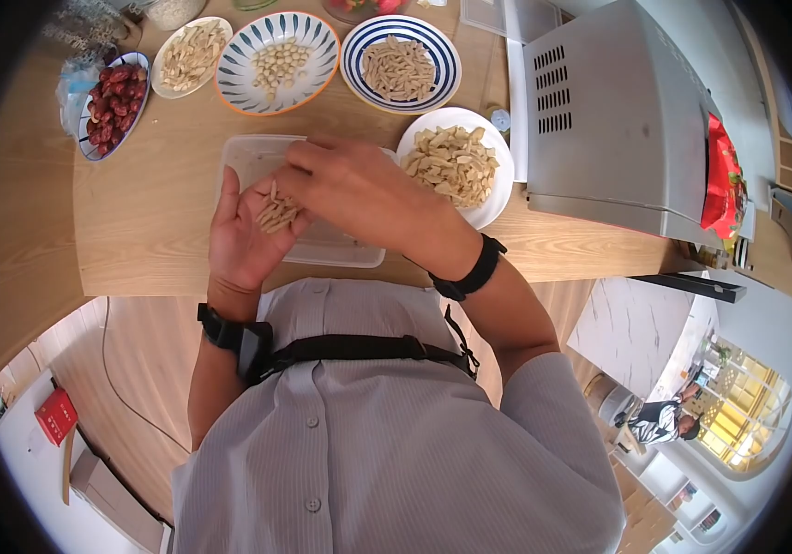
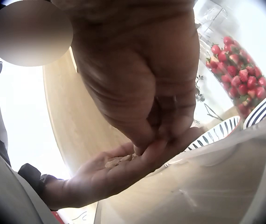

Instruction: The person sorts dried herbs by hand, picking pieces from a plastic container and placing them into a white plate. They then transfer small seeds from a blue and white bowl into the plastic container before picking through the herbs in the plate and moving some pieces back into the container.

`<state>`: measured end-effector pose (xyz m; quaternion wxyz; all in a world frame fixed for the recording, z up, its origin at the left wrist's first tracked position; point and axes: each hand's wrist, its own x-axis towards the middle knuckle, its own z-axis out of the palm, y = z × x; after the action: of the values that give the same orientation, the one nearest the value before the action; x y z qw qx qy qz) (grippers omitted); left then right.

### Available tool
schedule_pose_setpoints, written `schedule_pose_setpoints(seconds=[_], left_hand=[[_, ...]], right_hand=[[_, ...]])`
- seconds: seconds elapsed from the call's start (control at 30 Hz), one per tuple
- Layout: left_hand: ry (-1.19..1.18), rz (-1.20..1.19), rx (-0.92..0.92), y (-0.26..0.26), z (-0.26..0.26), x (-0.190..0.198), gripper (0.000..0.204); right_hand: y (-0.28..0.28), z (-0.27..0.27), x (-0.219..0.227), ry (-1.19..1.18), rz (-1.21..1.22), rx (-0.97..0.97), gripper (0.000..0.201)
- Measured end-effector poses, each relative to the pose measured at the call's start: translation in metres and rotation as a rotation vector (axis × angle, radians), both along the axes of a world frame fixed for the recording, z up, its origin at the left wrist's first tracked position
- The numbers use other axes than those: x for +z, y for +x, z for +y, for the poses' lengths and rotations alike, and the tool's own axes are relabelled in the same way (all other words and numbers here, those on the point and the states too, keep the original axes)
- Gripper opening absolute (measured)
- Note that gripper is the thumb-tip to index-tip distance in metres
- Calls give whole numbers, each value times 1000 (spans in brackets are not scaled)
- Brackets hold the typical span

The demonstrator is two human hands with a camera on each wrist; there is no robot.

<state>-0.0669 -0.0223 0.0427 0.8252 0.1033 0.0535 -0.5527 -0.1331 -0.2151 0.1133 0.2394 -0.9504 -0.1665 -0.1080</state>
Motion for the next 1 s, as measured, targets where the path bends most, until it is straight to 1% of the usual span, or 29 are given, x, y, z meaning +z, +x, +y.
schedule_pose_setpoints(seconds=[0.07, 0.17, 0.27, 0.33, 0.43, 0.57, 0.67, 0.73, 0.77, 0.83, 0.87, 0.97, 1.0], left_hand=[[4, 6, 9, 0, 0, 1, 84], [-21, 11, 7, 0, 0, 2, 84], [-101, 17, -4, 0, 1, -3, 85], [-166, 11, -7, 1, 1, -6, 85], [-193, 13, 6, 0, -1, -2, 84], [-172, 21, 12, 2, 0, -5, 83], [-205, 55, 30, 2, 0, -7, 83], [-249, 77, 38, 3, 1, -11, 84], [-167, 66, 39, 3, -3, 0, 84], [-6, 43, 40, 2, -8, 25, 86], [-12, 49, 41, 1, -9, 26, 86], [-20, 56, 46, 3, -8, 27, 87], [-21, 55, 47, 3, -8, 27, 87]], right_hand=[[-1, 1, 0, -6, -28, -6, 25], [-3, 0, -2, -22, -3, -18, 32], [-2, 0, -3, -67, -12, 8, 31], [-2, -1, -4, -48, -27, 8, 30], [-2, -2, -3, -76, -35, -3, 29], [0, -2, -7, -111, -72, -6, 27], [-1, -3, -12, -5, -88, -19, 26], [-3, -14, -13, 39, -108, -86, 21], [-4, -22, -13, 56, -118, -120, 19], [-1, -43, -19, 118, -109, -252, 14], [2, -55, -22, 150, -106, -318, 11], [9, -87, -23, 115, -81, -435, 7], [12, -93, -24, 55, -70, -463, 8]])
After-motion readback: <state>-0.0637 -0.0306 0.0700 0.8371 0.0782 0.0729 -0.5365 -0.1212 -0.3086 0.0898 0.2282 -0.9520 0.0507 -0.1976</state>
